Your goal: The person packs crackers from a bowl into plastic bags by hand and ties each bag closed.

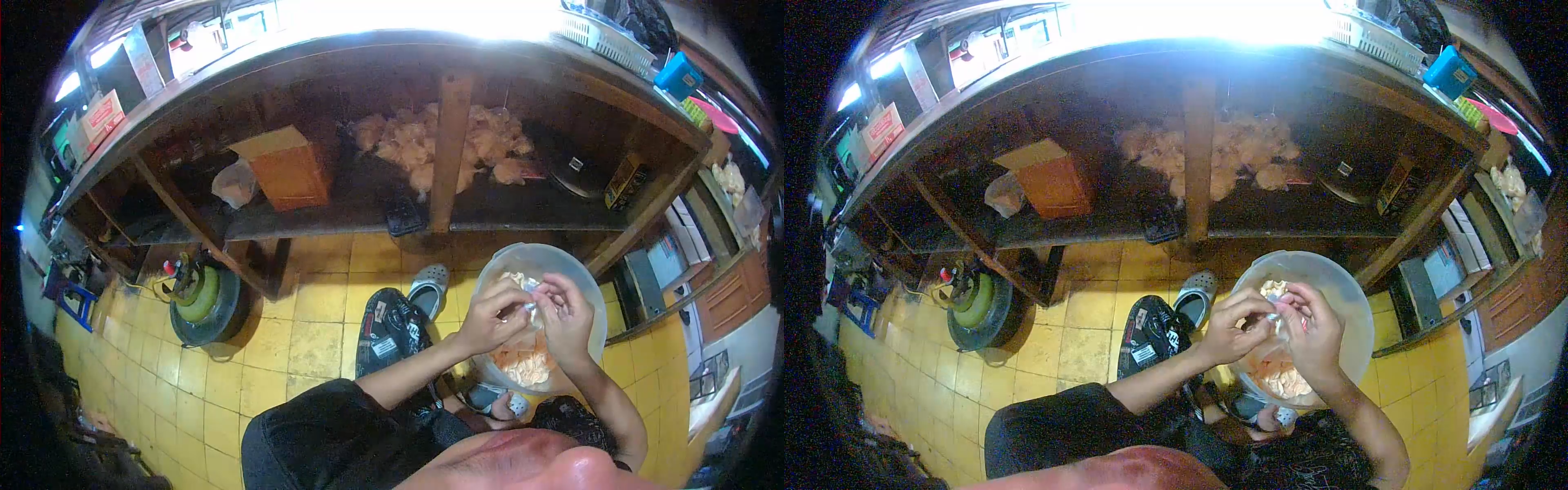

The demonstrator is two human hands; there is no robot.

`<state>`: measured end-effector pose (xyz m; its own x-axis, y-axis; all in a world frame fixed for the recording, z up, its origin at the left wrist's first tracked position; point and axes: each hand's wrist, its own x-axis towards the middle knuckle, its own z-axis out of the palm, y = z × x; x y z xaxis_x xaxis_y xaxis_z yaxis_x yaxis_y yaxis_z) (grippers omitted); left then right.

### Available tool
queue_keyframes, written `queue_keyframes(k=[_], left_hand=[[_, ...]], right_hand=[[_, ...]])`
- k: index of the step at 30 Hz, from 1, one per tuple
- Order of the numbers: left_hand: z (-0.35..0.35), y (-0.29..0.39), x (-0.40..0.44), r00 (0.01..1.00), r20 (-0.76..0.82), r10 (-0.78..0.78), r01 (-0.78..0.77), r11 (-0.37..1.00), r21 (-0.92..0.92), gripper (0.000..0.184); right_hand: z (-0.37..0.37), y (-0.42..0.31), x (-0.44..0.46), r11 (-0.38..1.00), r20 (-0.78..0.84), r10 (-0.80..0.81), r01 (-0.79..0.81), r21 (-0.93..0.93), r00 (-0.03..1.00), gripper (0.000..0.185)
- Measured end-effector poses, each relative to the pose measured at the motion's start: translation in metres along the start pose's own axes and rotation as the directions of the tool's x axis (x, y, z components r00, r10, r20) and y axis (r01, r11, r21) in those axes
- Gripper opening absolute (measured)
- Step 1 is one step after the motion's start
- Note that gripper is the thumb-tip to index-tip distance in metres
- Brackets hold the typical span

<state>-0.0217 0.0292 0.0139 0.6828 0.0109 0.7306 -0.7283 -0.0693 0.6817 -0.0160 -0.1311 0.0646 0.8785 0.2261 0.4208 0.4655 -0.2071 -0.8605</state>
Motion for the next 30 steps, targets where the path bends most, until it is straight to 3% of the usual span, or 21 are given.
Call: queue_keyframes(k=[2,3,5,9,11,15,23,29,30], left_hand=[[-0.002,0.004,0.002,0.999,-0.014,-0.046,0.046,0.999,0.011,0.015],[-0.004,0.006,0.004,0.998,-0.03,-0.051,0.052,0.998,0.023,0.015],[-0.005,0.007,0.005,0.997,-0.048,-0.056,0.058,0.998,0.035,0.015],[-0.004,0.0,0.003,0.999,-0.029,0.023,-0.021,0.999,0.043,0.016],[-0.003,-0.001,0.003,0.999,-0.03,0.043,-0.041,0.997,0.063,0.016],[-0.007,0.003,0.009,0.998,-0.064,0.004,0.001,0.997,0.08,0.014],[-0.013,0.002,0.01,0.999,0.008,-0.032,0.032,0.998,0.055,0.014],[-0.018,0.005,0.019,0.98,0.19,-0.057,0.064,0.998,-0.029,0.014],[-0.015,0.005,0.02,0.983,0.181,0.022,-0.027,0.999,0.029,0.015]], right_hand=[[0.0,-0.003,0.0,0.99,0.006,-0.116,0.116,-0.077,0.993,0.033],[0.002,-0.005,0.0,0.99,0.006,-0.116,0.116,-0.077,0.993,0.033],[0.006,-0.009,0.001,0.994,-0.057,-0.037,0.042,0.097,0.998,0.03],[0.004,-0.001,-0.001,0.995,-0.05,-0.052,0.056,0.086,0.997,0.028],[0.003,-0.001,-0.001,0.992,-0.006,-0.075,0.074,-0.099,0.997,0.031],[0.004,-0.01,0.002,0.993,0.03,-0.093,0.095,-0.069,0.995,0.034],[-0.005,-0.016,0.007,0.997,0.159,0.075,-0.077,0.006,0.984,0.038],[-0.013,-0.013,0.011,0.98,0.177,0.195,-0.198,-0.002,0.965,0.037],[-0.014,-0.011,0.01,0.98,0.177,0.196,-0.199,-0.001,0.965,0.037]])
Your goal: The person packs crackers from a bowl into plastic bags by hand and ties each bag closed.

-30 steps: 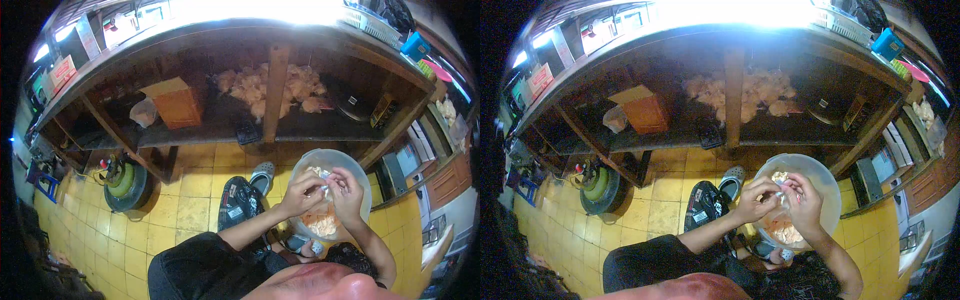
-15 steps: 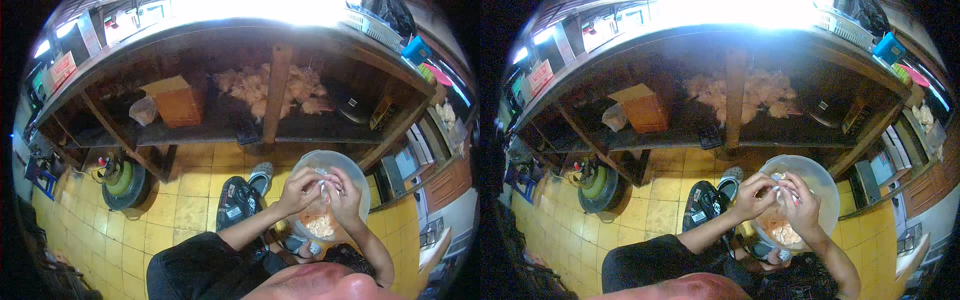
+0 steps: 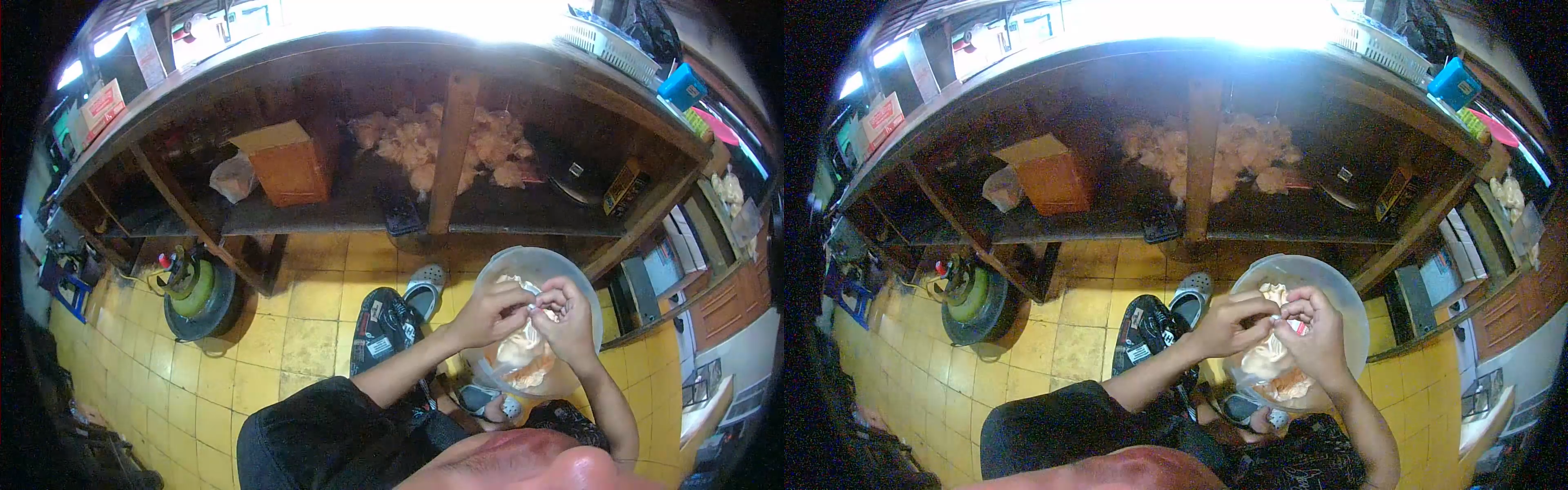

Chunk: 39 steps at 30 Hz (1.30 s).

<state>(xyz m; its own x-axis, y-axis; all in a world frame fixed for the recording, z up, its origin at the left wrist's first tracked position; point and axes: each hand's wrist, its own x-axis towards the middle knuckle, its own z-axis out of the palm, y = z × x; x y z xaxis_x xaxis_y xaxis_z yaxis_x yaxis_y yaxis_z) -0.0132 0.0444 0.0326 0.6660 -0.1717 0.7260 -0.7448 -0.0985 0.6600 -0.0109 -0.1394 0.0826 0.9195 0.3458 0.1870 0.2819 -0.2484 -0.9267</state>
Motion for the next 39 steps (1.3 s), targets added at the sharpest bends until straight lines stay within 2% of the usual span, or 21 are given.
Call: queue_keyframes(k=[1,2,4,8,10,11,12,14,15,17,18,20,21,23,24,26,27,29,33,35,39], left_hand=[[0.002,0.0,0.001,0.997,-0.005,0.079,-0.078,0.994,0.075,0.016],[0.003,0.001,0.002,0.997,-0.004,0.078,-0.078,0.994,0.076,0.016],[0.006,0.002,0.006,0.983,-0.063,0.175,-0.157,0.961,0.226,0.016],[0.02,0.004,0.003,0.981,-0.152,0.121,-0.087,0.973,0.215,0.015],[0.024,0.007,-0.001,0.981,-0.155,-0.119,0.129,0.99,0.052,0.013],[0.023,0.008,-0.002,0.974,-0.133,-0.184,0.186,0.983,0.005,0.014],[0.024,0.008,-0.003,0.974,-0.134,-0.184,0.186,0.983,0.005,0.014],[0.026,0.006,-0.005,0.97,-0.177,-0.166,0.152,0.984,-0.093,0.015],[0.027,0.006,-0.004,0.97,-0.175,-0.167,0.153,0.984,-0.093,0.015],[0.031,0.008,-0.005,0.951,-0.231,-0.206,0.148,0.958,-0.247,0.017],[0.031,0.007,-0.005,0.95,-0.232,-0.208,0.149,0.957,-0.248,0.017],[0.03,0.002,-0.006,0.961,-0.205,-0.187,0.166,0.979,-0.118,0.018],[0.029,0.001,-0.006,0.96,-0.206,-0.188,0.167,0.979,-0.116,0.018],[0.028,0.0,-0.006,0.974,-0.196,-0.112,0.12,0.993,0.025,0.019],[0.028,0.001,-0.006,0.974,-0.195,-0.113,0.12,0.992,0.025,0.019],[0.027,0.003,-0.008,0.99,-0.118,-0.072,0.104,0.949,0.298,0.02],[0.027,0.002,-0.009,0.991,-0.117,-0.071,0.103,0.949,0.299,0.02],[0.03,-0.003,-0.015,0.996,-0.085,0.021,0.018,0.901,0.433,0.02],[0.031,-0.014,-0.021,0.995,-0.067,0.081,-0.037,0.87,0.491,0.022],[0.025,-0.015,-0.018,0.974,-0.082,0.212,-0.144,0.853,0.502,0.025],[0.021,-0.011,-0.014,0.965,-0.065,0.255,-0.18,0.819,0.545,0.028]], right_hand=[[0.0,0.002,0.0,1.0,-0.026,-0.024,0.025,0.01,0.999,0.036],[0.001,0.004,0.0,0.999,-0.052,-0.049,0.05,0.018,0.997,0.036],[0.003,0.009,0.001,0.997,-0.108,-0.057,0.062,0.048,0.993,0.035],[0.008,-0.001,-0.004,0.996,-0.21,-0.076,0.085,0.032,0.975,0.034],[0.011,-0.002,-0.004,0.994,-0.219,-0.107,0.109,-0.003,0.97,0.033],[0.011,-0.002,-0.004,0.991,-0.229,-0.137,0.132,-0.038,0.964,0.031],[0.01,-0.002,-0.004,0.991,-0.228,-0.137,0.132,-0.038,0.964,0.031],[0.007,0.001,-0.004,0.958,-0.22,-0.244,0.199,-0.209,0.944,0.029],[0.006,0.0,-0.004,0.958,-0.222,-0.242,0.197,-0.208,0.944,0.029],[0.004,-0.005,-0.004,0.942,-0.194,-0.266,0.211,-0.263,0.944,0.028],[0.003,-0.004,-0.003,0.942,-0.193,-0.264,0.21,-0.263,0.945,0.028],[0.002,0.0,-0.001,0.943,-0.181,-0.243,0.188,-0.276,0.953,0.03],[0.003,0.002,0.0,0.943,-0.18,-0.242,0.188,-0.274,0.953,0.03],[0.006,0.006,0.002,0.979,-0.218,-0.177,0.15,-0.135,0.96,0.032],[0.006,0.009,0.002,0.979,-0.219,-0.177,0.15,-0.135,0.96,0.032],[0.004,0.015,0.003,0.993,-0.156,-0.114,0.106,-0.061,0.981,0.035],[0.003,0.016,0.003,0.993,-0.157,-0.114,0.106,-0.06,0.981,0.035],[0.0,0.018,0.002,0.977,-0.038,-0.069,0.06,-0.204,0.997,0.034],[0.001,0.01,-0.003,0.953,-0.004,-0.131,0.125,-0.277,0.991,0.032],[0.003,0.005,-0.003,0.906,-0.035,-0.157,0.13,-0.402,0.987,0.033],[0.002,0.01,-0.003,0.931,-0.008,-0.124,0.114,-0.347,0.992,0.036]])
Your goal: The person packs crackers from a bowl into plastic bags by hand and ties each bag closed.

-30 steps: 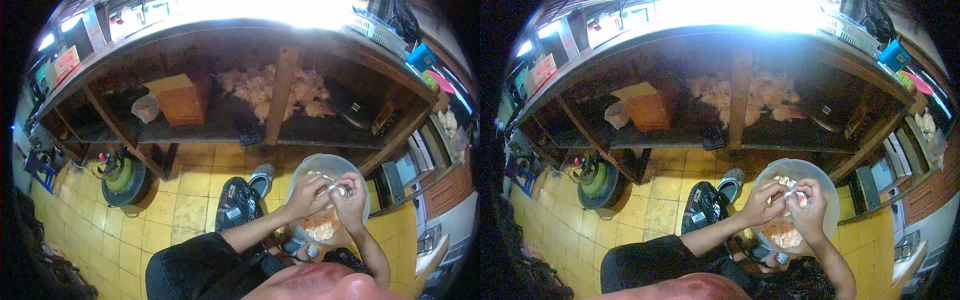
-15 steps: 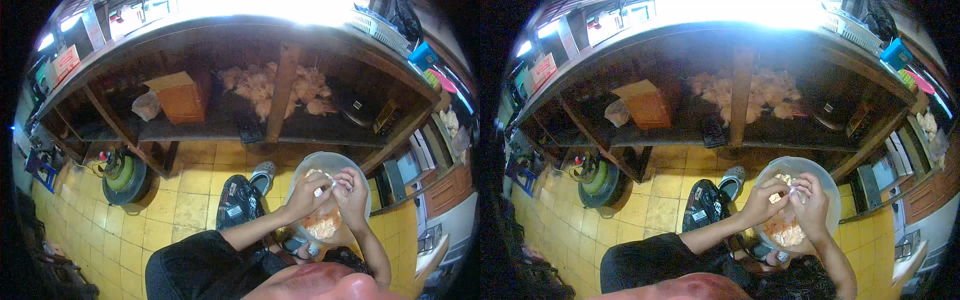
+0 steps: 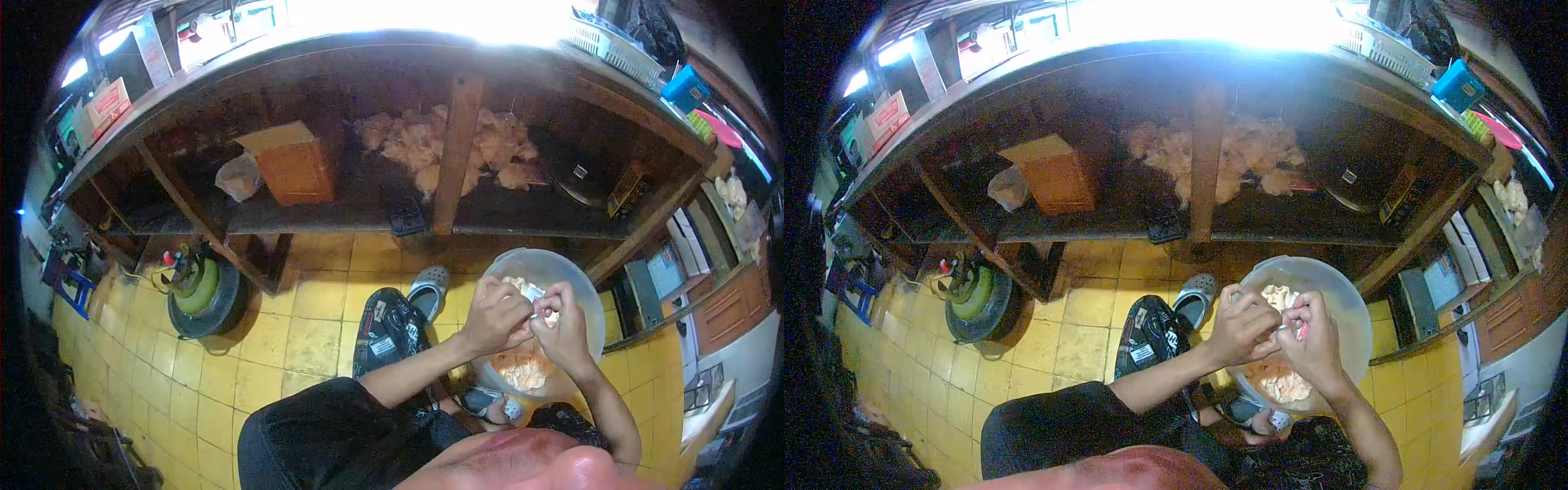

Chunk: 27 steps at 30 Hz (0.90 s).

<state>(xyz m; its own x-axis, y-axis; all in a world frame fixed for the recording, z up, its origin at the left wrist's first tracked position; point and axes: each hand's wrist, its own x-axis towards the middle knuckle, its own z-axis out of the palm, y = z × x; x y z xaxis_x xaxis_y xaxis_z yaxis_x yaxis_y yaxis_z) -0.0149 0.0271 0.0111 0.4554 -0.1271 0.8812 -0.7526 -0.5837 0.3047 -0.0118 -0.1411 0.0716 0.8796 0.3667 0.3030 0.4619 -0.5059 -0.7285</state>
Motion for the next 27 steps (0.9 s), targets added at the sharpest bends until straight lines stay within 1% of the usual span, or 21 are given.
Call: queue_keyframes(k=[3,5,6,8,9,11,12,14,15,17,18,20,21,23,24,26,27], left_hand=[[0.003,0.001,0.001,0.999,-0.042,0.002,-0.003,1.0,-0.022,0.026],[-0.002,0.002,0.007,1.0,-0.008,0.008,-0.008,0.999,-0.038,0.021],[-0.002,0.001,0.007,1.0,-0.01,0.008,-0.008,0.999,-0.035,0.021],[0.001,0.001,0.006,1.0,-0.005,-0.005,0.005,0.996,-0.087,0.018],[0.001,0.001,0.006,1.0,-0.005,-0.006,0.006,0.996,-0.086,0.018],[0.003,0.004,0.004,0.999,0.011,-0.047,0.048,0.992,-0.114,0.018],[0.006,0.005,0.003,0.999,0.01,-0.044,0.045,0.992,-0.115,0.018],[0.011,0.005,-0.001,0.986,0.012,-0.166,0.163,0.951,-0.262,0.019],[0.012,0.002,-0.002,0.986,0.013,-0.164,0.162,0.952,-0.261,0.019],[0.013,-0.003,-0.005,0.952,0.078,-0.297,0.301,0.851,-0.431,0.019],[0.012,-0.002,-0.004,0.952,0.079,-0.296,0.3,0.851,-0.431,0.019],[0.01,0.001,-0.003,0.867,0.213,-0.451,0.486,0.668,-0.564,0.016],[0.01,0.004,-0.002,0.867,0.214,-0.451,0.487,0.667,-0.564,0.016],[0.01,0.008,0.0,0.782,0.302,-0.545,0.599,0.523,-0.606,0.013],[0.015,0.006,-0.003,0.782,0.302,-0.545,0.599,0.523,-0.606,0.013],[0.028,-0.001,-0.011,0.793,0.24,-0.56,0.55,0.49,-0.676,0.013],[0.026,0.0,-0.009,0.792,0.239,-0.562,0.552,0.49,-0.675,0.013]], right_hand=[[-0.005,-0.005,0.002,1.0,0.023,0.021,-0.021,0.008,1.0,0.039],[-0.011,-0.005,0.002,0.997,0.091,0.065,-0.069,0.043,0.994,0.039],[-0.014,-0.006,0.003,0.997,0.093,0.063,-0.067,0.043,0.994,0.039],[-0.018,-0.009,0.003,0.993,0.121,0.096,-0.104,0.061,0.988,0.038],[-0.02,-0.01,0.003,0.993,0.123,0.095,-0.103,0.061,0.988,0.038],[-0.025,-0.011,0.003,0.988,0.199,0.141,-0.15,0.033,0.97,0.035],[-0.024,-0.01,0.003,0.988,0.196,0.14,-0.149,0.032,0.971,0.035],[-0.022,-0.007,0.0,0.994,0.139,0.042,-0.056,0.099,0.989,0.033],[-0.022,-0.008,-0.001,0.993,0.138,0.041,-0.055,0.1,0.99,0.033],[-0.02,-0.011,-0.002,1.0,0.075,-0.023,0.022,0.019,0.997,0.028],[-0.019,-0.012,-0.003,1.0,0.073,-0.023,0.022,0.02,0.997,0.028],[-0.016,-0.013,-0.003,0.976,0.027,-0.178,0.18,-0.125,0.984,0.02],[-0.016,-0.015,-0.002,0.976,0.026,-0.177,0.179,-0.125,0.984,0.02],[-0.016,-0.019,-0.001,0.938,0.094,-0.259,0.274,-0.214,0.961,0.015],[-0.016,-0.018,-0.002,0.938,0.094,-0.259,0.274,-0.214,0.961,0.015],[-0.014,-0.015,-0.002,0.856,0.095,-0.352,0.361,-0.37,0.931,0.013],[-0.014,-0.013,-0.002,0.857,0.096,-0.353,0.362,-0.367,0.931,0.013]])
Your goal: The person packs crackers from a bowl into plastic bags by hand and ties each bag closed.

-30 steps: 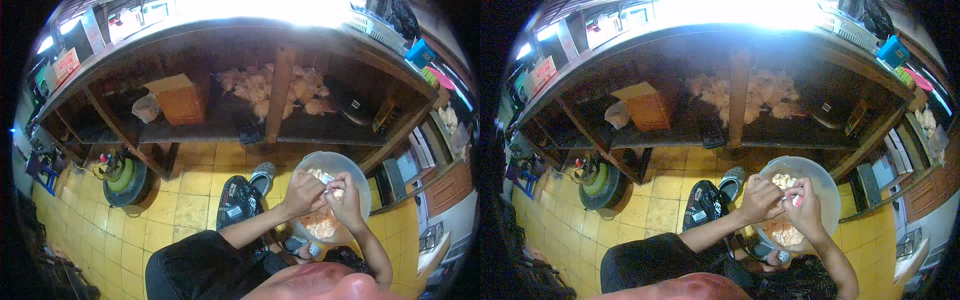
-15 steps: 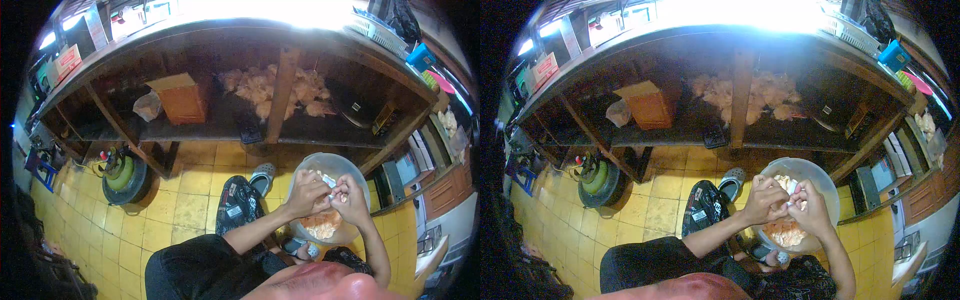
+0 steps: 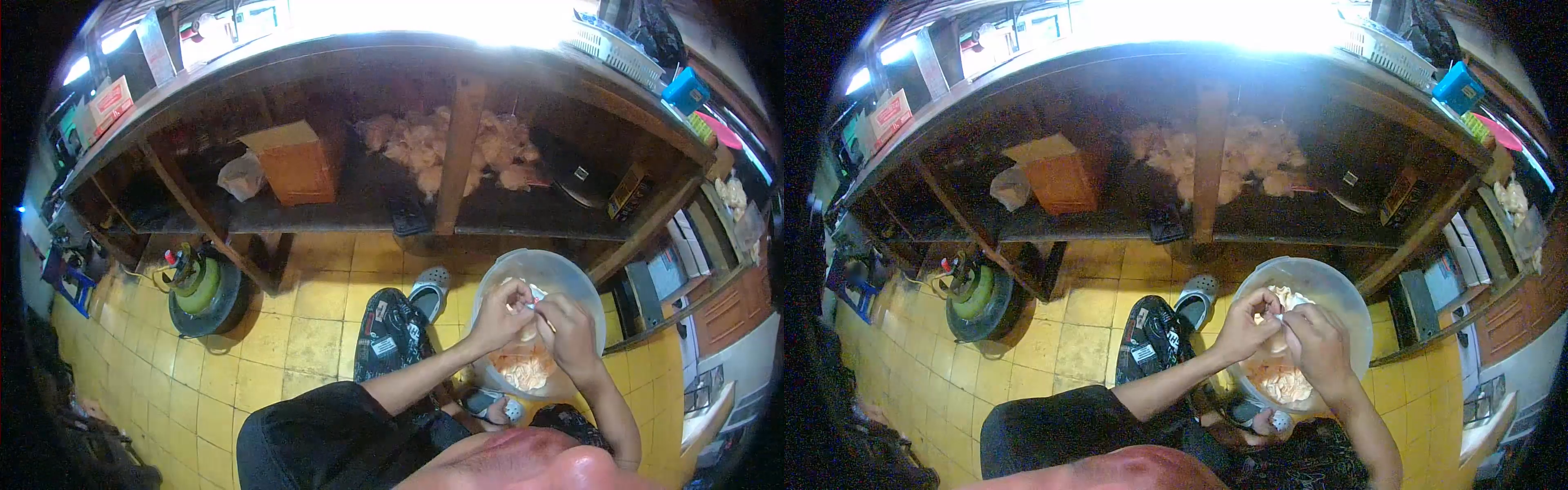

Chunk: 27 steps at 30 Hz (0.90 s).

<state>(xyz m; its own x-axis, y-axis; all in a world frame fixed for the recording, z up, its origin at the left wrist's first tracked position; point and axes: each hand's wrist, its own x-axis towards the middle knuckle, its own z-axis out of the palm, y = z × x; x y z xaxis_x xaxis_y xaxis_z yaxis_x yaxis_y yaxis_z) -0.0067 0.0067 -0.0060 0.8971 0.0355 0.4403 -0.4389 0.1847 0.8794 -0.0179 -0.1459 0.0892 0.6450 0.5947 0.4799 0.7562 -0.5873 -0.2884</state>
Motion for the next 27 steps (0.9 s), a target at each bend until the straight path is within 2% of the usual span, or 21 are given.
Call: queue_keyframes(k=[2,3,6,8,9,11,15,17,18,19,20,21,23,24,26,27], left_hand=[[0.002,0.005,0.0,0.993,-0.053,-0.102,0.09,0.978,-0.191,0.014],[0.002,0.002,0.0,0.993,-0.054,-0.103,0.09,0.977,-0.192,0.014],[0.001,-0.002,0.0,0.995,-0.061,-0.079,0.07,0.988,-0.137,0.012],[-0.003,0.003,-0.002,0.999,0.004,-0.04,0.039,0.998,0.038,0.01],[-0.003,0.007,-0.002,0.999,0.006,-0.042,0.041,0.998,0.038,0.01],[-0.003,0.013,-0.002,0.998,0.011,-0.062,0.06,0.993,0.104,0.013],[0.0,0.01,-0.002,1.0,0.025,-0.013,0.012,0.999,0.046,0.021],[0.003,0.004,-0.005,0.983,0.028,0.181,-0.183,0.977,0.111,0.026],[0.004,0.008,-0.005,0.983,0.028,0.179,-0.181,0.977,0.112,0.026],[0.005,0.013,-0.006,0.957,0.044,0.286,-0.285,0.91,0.299,0.027],[0.005,0.017,-0.006,0.92,0.078,0.385,-0.374,0.798,0.473,0.027],[0.006,0.017,-0.006,0.919,0.077,0.386,-0.375,0.797,0.474,0.027],[0.008,0.017,-0.006,0.917,0.074,0.393,-0.377,0.788,0.487,0.024],[0.009,0.016,-0.006,0.916,0.075,0.394,-0.378,0.787,0.488,0.024],[0.009,0.013,-0.007,0.911,0.125,0.394,-0.395,0.738,0.547,0.024],[0.009,0.008,-0.008,0.911,0.128,0.392,-0.394,0.737,0.549,0.024]], right_hand=[[-0.001,0.004,0.0,0.952,-0.034,-0.125,0.11,-0.286,0.992,0.011],[-0.001,0.003,0.001,0.952,-0.032,-0.124,0.11,-0.286,0.992,0.011],[-0.003,-0.002,0.004,0.925,-0.041,-0.119,0.096,-0.369,0.992,0.01],[-0.003,-0.003,0.003,0.902,-0.027,-0.092,0.072,-0.425,0.995,0.012],[-0.001,-0.002,0.002,0.902,-0.026,-0.09,0.07,-0.425,0.996,0.012],[0.004,0.002,0.0,0.932,-0.049,-0.041,0.02,-0.362,0.998,0.01],[0.001,0.004,0.0,0.957,-0.061,0.014,-0.031,-0.288,0.998,0.008],[0.0,0.006,-0.002,0.963,-0.054,0.191,-0.198,-0.183,0.98,0.007],[0.001,0.006,-0.004,0.963,-0.053,0.192,-0.199,-0.182,0.98,0.007],[0.002,0.007,-0.005,0.938,-0.056,0.342,-0.337,0.085,0.938,0.008],[0.004,0.009,-0.006,0.828,-0.017,0.478,-0.444,0.342,0.878,0.01],[0.006,0.011,-0.008,0.829,-0.017,0.476,-0.442,0.342,0.879,0.01],[0.008,0.02,-0.011,0.716,0.033,0.567,-0.513,0.474,0.823,0.012],[0.007,0.023,-0.012,0.716,0.032,0.567,-0.511,0.475,0.823,0.012],[0.006,0.028,-0.016,0.598,0.135,0.631,-0.59,0.542,0.764,0.012],[0.005,0.031,-0.017,0.596,0.135,0.632,-0.59,0.545,0.763,0.012]])
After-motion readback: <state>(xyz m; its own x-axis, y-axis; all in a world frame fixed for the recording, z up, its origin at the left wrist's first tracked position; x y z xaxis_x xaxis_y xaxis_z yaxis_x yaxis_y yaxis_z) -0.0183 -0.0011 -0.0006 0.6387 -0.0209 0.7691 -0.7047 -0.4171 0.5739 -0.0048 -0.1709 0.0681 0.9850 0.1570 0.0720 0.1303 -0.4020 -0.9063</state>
